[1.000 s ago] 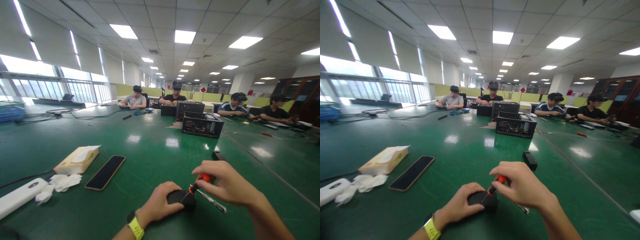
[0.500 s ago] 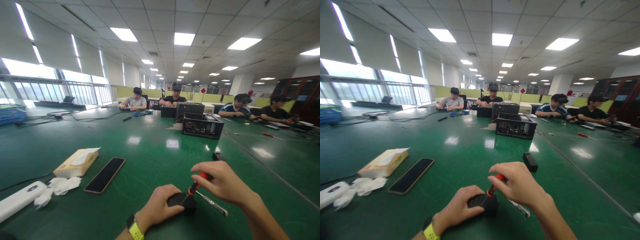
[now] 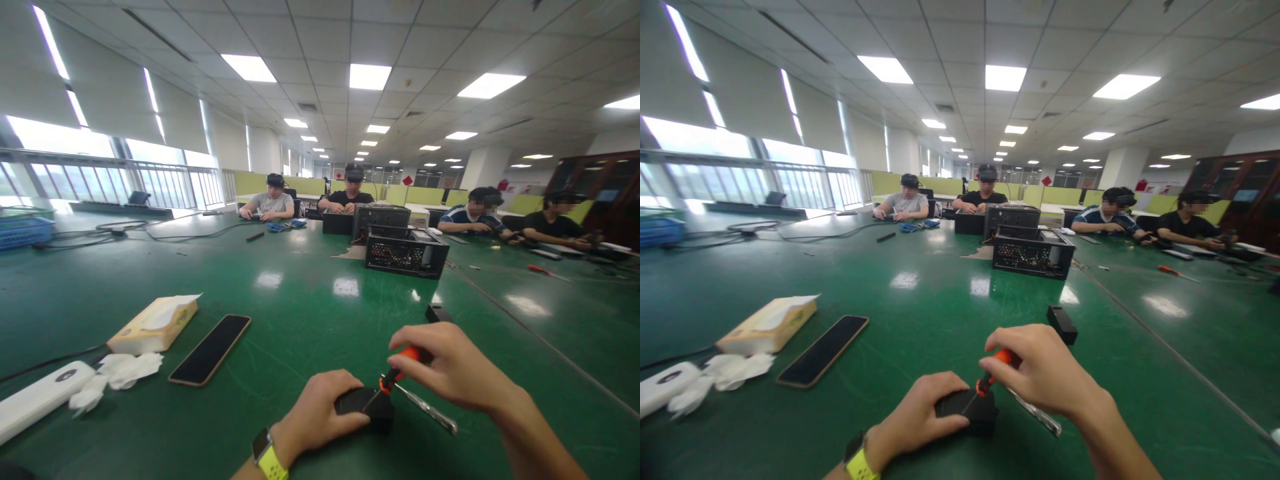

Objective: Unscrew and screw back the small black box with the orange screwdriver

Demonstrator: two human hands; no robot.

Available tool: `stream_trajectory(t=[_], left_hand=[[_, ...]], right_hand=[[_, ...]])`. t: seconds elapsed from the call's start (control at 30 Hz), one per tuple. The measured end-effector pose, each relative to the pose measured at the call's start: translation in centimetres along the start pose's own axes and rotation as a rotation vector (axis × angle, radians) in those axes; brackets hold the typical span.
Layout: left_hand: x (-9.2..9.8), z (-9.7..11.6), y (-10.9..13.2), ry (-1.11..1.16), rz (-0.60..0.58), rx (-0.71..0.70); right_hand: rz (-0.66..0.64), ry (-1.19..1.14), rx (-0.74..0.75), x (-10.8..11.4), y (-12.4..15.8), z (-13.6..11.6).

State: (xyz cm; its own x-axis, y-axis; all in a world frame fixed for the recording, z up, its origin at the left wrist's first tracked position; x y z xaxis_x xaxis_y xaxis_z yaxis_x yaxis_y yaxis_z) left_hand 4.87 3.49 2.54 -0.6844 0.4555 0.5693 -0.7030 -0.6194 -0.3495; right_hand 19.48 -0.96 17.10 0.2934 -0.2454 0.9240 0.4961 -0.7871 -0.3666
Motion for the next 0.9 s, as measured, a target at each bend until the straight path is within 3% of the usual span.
stream_trajectory(t=[0.17, 0.3, 0.43, 0.53, 0.67, 0.8, 0.9], left_hand=[[0.0, 0.1, -0.1, -0.011, -0.005, 0.003], [0.0, 0.1, -0.1, -0.031, -0.002, -0.007], [-0.1, 0.2, -0.1, -0.077, -0.025, -0.021], [-0.2, 0.5, -0.2, -0.103, -0.051, -0.059], [-0.1, 0.8, -0.2, -0.172, -0.057, -0.074], [-0.2, 0.8, -0.2, -0.212, -0.061, -0.056], [-0.2, 0.7, -0.2, -0.209, -0.052, -0.05]], right_hand=[[-0.025, -0.092, 0.004, 0.4, -0.2, 0.6], [0.142, -0.13, -0.28, -0.3, 0.3, 6.8], [0.253, -0.169, -0.493, -5.0, 3.9, 13.4], [0.217, -0.149, -0.533, -9.1, 7.1, 15.6], [0.123, -0.138, -0.5, -11.6, 8.8, 15.4], [0.119, -0.038, -0.461, -10.4, 8.3, 13.6], [-0.057, 0.037, -0.376, -10.8, 7.8, 11.2]])
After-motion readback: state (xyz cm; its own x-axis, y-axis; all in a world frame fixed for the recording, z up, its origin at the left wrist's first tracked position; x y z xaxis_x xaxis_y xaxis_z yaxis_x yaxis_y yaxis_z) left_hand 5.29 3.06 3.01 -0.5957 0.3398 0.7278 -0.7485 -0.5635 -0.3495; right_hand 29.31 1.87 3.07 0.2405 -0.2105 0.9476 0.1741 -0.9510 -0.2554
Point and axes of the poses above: each hand's wrist, its own y-axis away from the middle knuckle, its own x-axis out of the back of the hand, z = x × y, the point moved 7 cm from there along -y, towards the middle knuckle, and after that the axes turned 12 degrees about y, right-handed, at the moved point
